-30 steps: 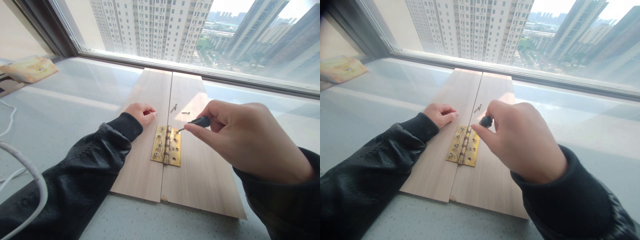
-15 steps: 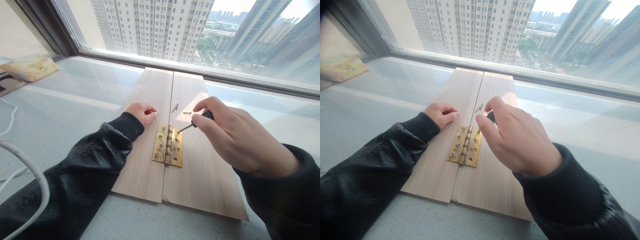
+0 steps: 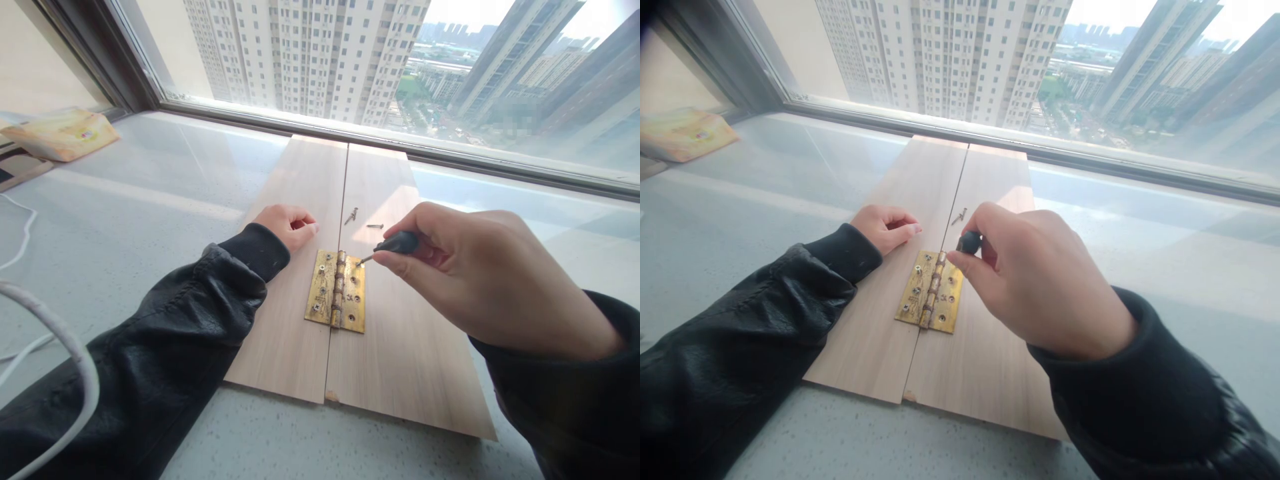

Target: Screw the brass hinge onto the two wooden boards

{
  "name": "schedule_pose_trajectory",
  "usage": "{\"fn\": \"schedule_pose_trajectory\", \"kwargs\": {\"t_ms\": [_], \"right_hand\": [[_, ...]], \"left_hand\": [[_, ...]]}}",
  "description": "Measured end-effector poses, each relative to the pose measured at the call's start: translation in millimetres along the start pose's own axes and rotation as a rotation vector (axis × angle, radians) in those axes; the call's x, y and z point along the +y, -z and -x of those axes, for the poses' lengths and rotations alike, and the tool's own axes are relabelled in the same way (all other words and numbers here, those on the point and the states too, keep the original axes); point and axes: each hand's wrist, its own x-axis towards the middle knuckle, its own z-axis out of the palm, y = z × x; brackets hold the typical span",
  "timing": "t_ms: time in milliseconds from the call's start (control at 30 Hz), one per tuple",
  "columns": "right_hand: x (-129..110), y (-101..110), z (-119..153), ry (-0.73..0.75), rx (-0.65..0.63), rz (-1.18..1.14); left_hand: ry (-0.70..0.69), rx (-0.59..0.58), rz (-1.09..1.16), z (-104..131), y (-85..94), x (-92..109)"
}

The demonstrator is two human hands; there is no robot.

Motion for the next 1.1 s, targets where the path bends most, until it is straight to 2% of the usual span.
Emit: {"fn": "schedule_pose_trajectory", "kwargs": {"t_ms": [267,367,500,800,900,1000,1100], "right_hand": [[-11.1,-7.5,0.2,-0.141,0.083,0.096],[-8.0,-9.6,-0.1,-0.187,0.107,0.124],[-2.6,-13.4,0.0,-0.178,0.145,0.1],[-8.5,-16.1,-1.5,-0.318,0.16,0.138],[-7.1,-18.4,-1.6,-0.314,0.19,0.15],[-5.4,-17.7,-1.4,-0.25,0.202,0.042],[-3.0,-9.7,-0.8,-0.209,0.112,-0.08]], "left_hand": [[-0.008,-0.003,0.003,0.1,-0.4,-0.8],[-0.007,-0.005,0.002,0.2,-0.2,-0.7],[-0.005,-0.006,0.004,-0.2,0.4,-0.4],[-0.011,-0.004,0.0,-0.7,0.6,-0.5],[-0.005,-0.006,0.003,-0.3,1.1,0.6],[0.002,-0.009,0.001,0.3,1.5,2.1],[0.007,-0.008,0.002,0.5,1.4,2.6]]}}
